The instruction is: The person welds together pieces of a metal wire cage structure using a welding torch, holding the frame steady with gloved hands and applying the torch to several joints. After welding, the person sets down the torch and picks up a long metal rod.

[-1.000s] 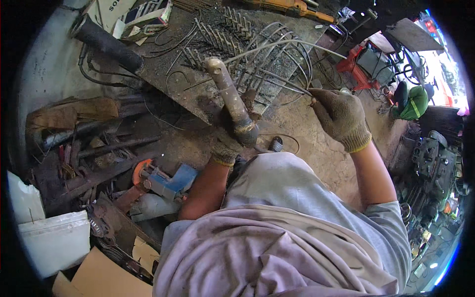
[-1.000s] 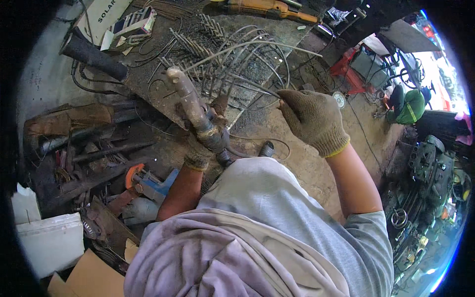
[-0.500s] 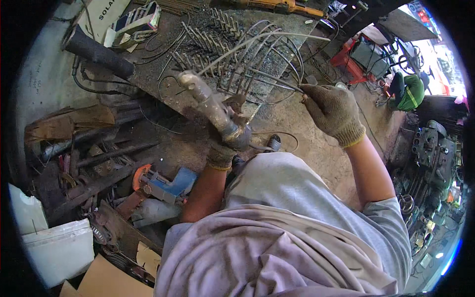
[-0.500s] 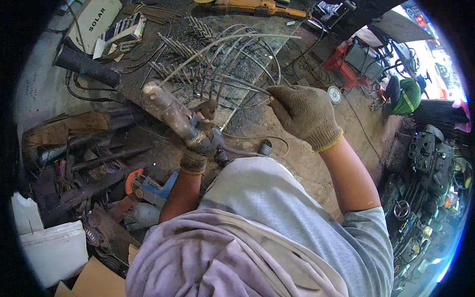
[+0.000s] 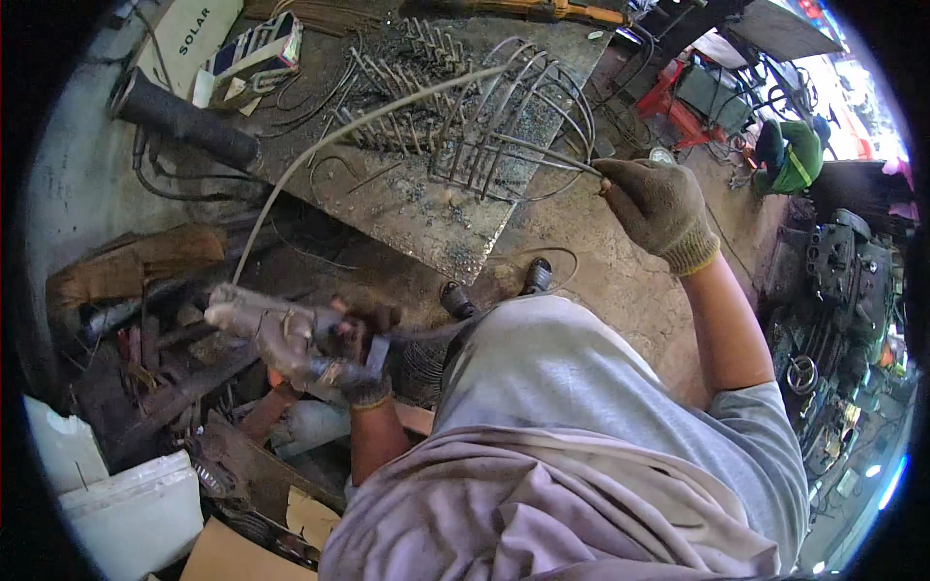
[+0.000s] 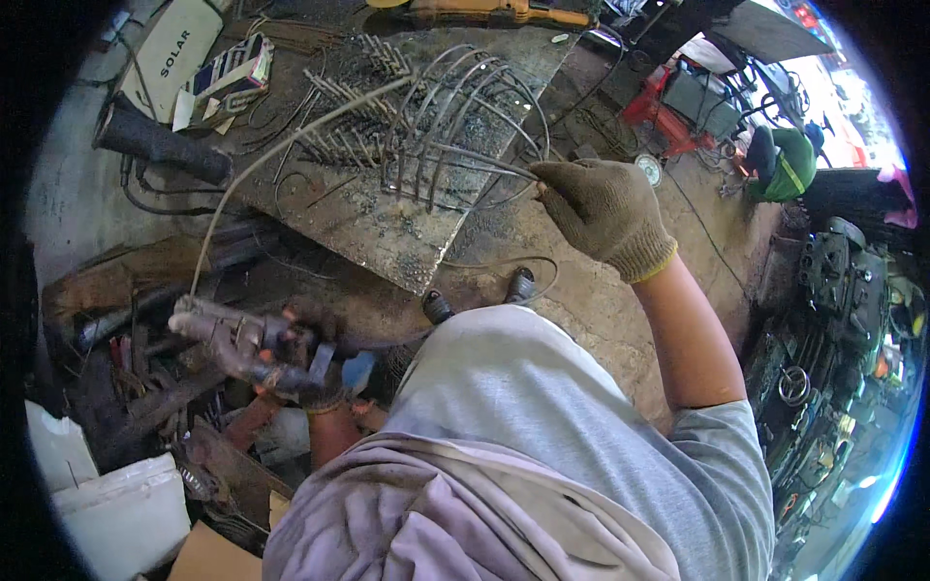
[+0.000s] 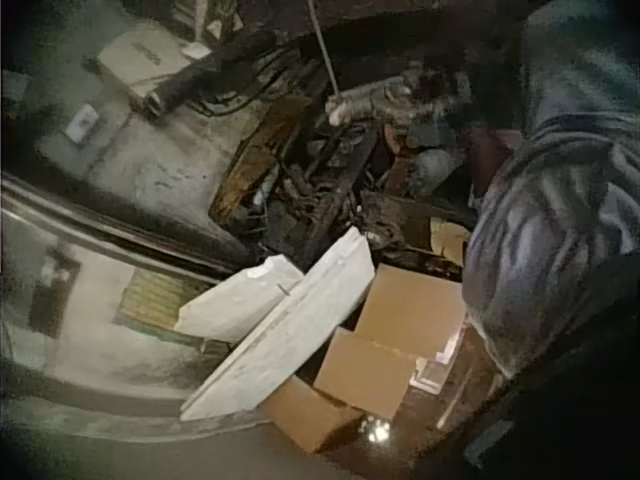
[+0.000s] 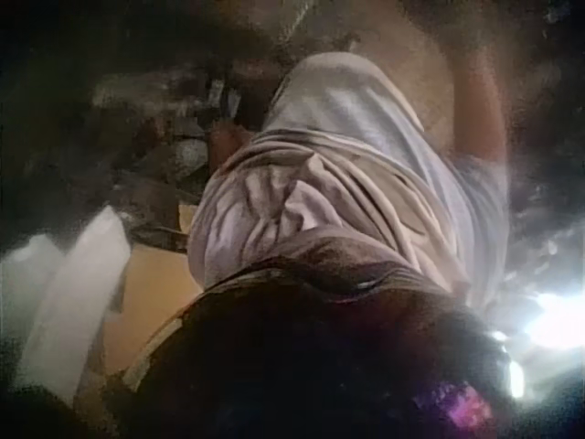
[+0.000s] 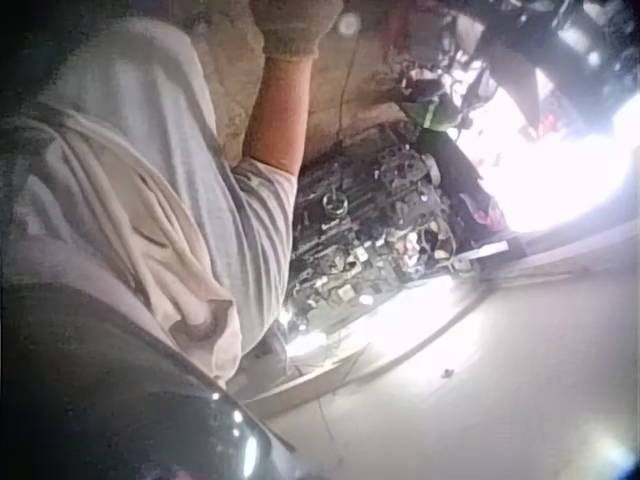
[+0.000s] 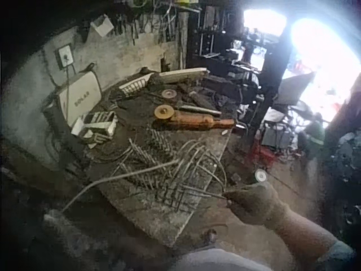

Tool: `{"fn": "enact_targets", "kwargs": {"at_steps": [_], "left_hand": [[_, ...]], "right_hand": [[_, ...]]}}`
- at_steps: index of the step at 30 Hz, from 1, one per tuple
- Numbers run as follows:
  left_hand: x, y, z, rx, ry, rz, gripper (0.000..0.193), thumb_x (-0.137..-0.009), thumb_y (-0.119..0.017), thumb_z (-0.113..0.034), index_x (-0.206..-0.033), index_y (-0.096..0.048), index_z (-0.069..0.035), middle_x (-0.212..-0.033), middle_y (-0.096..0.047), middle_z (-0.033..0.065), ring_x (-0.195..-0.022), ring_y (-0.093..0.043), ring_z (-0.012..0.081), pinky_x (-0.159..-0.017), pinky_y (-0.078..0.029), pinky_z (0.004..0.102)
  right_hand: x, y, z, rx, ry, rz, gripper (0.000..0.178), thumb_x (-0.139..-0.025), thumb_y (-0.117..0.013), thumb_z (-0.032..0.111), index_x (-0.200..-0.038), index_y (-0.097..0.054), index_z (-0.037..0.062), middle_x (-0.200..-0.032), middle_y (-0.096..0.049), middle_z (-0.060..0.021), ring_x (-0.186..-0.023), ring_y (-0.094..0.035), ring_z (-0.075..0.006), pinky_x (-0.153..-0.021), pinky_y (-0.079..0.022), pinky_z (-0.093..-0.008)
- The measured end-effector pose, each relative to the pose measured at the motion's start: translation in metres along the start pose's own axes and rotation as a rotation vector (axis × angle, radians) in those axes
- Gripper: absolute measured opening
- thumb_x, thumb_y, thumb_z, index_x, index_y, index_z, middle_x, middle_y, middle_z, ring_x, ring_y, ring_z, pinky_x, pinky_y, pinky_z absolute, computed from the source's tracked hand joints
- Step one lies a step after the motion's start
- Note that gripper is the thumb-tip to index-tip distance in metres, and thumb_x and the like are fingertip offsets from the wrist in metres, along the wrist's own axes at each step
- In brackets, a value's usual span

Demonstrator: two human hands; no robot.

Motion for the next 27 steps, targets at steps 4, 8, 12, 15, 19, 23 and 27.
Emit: {"fn": "enact_targets", "kwargs": {"at_steps": [4, 8, 12, 15, 19, 23, 27], "left_hand": [[0.006, 0.004, -0.024, 0.193, 0.060, 0.006, 0.037, -0.095, -0.062, -0.033, -0.129, -0.061, -0.018, -0.131, -0.063, 0.0094, -0.125, -0.054, 0.0301, -0.116, -0.027, 0.0555], [0.025, 0.043, -0.032, 0.216, 0.091, 0.065, 0.039, -0.100, -0.060, -0.035, -0.135, -0.056, -0.021, -0.129, -0.058, 0.0073, -0.110, -0.053, 0.0278, -0.098, -0.041, 0.0470], [0.065, 0.130, -0.036, 1.383, 0.089, -0.223, 0.051, -0.106, -0.047, -0.037, -0.155, -0.042, -0.025, -0.157, -0.041, 0.0089, -0.147, -0.034, 0.0340, -0.125, -0.016, 0.0534], [0.037, 0.050, -0.033, 1.816, 0.299, -0.757, 0.030, -0.105, -0.047, -0.029, -0.131, -0.057, -0.018, -0.119, -0.056, 0.0086, -0.116, -0.050, 0.0238, -0.109, -0.038, 0.0486], [0.011, -0.002, -0.038, 1.560, 0.145, -0.347, 0.034, -0.103, -0.051, -0.030, -0.133, -0.056, -0.015, -0.123, -0.058, 0.0080, -0.121, -0.049, 0.0247, -0.116, -0.030, 0.0494], [0.024, 0.037, -0.042, 1.275, 0.084, -0.320, 0.032, -0.100, -0.057, -0.031, -0.128, -0.059, -0.014, -0.124, -0.059, 0.0069, -0.118, -0.051, 0.0232, -0.112, -0.033, 0.0470], [0.015, 0.006, -0.034, 1.331, 0.093, -0.440, 0.028, -0.098, -0.060, -0.030, -0.121, -0.062, -0.015, -0.124, -0.059, 0.0059, -0.113, -0.052, 0.0213, -0.107, -0.036, 0.0440]], "right_hand": [[0.000, 0.000, 0.003, 0.019, 0.008, -0.018, 0.024, -0.089, -0.067, 0.025, -0.106, -0.076, 0.0110, -0.082, -0.072, -0.0143, -0.073, -0.070, -0.0337, -0.065, -0.055, -0.0424], [-0.003, 0.004, 0.004, 0.018, -0.036, 0.037, 0.024, -0.089, -0.067, 0.024, -0.106, -0.076, 0.0103, -0.083, -0.072, -0.0146, -0.075, -0.070, -0.0336, -0.066, -0.056, -0.0418], [-0.004, 0.002, 0.002, 0.012, -0.035, 0.042, 0.024, -0.089, -0.067, 0.024, -0.106, -0.076, 0.0107, -0.084, -0.072, -0.0145, -0.074, -0.070, -0.0336, -0.065, -0.055, -0.0416], [0.001, -0.001, -0.002, 0.020, -0.052, 0.051, 0.024, -0.088, -0.067, 0.024, -0.106, -0.076, 0.0115, -0.083, -0.072, -0.0140, -0.072, -0.069, -0.0337, -0.064, -0.055, -0.0420], [-0.002, 0.000, 0.000, 0.018, -0.048, 0.058, 0.024, -0.087, -0.067, 0.024, -0.106, -0.076, 0.0127, -0.082, -0.071, -0.0128, -0.069, -0.069, -0.0333, -0.062, -0.054, -0.0423], [-0.004, -0.001, 0.001, 0.009, -0.062, 0.095, 0.024, -0.086, -0.068, 0.024, -0.106, -0.076, 0.0130, -0.081, -0.071, -0.0123, -0.068, -0.068, -0.0329, -0.061, -0.054, -0.0422], [-0.001, -0.003, -0.001, -0.010, -0.072, 0.065, 0.024, -0.087, -0.068, 0.024, -0.106, -0.076, 0.0128, -0.081, -0.071, -0.0123, -0.069, -0.068, -0.0332, -0.061, -0.054, -0.0420]]}}
Point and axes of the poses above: each hand's wrist, its own x-axis away from the middle knuckle, its own y-axis out of the back of the hand, z = x × y, the point moved 6 cm from there along -x, towards the middle knuckle
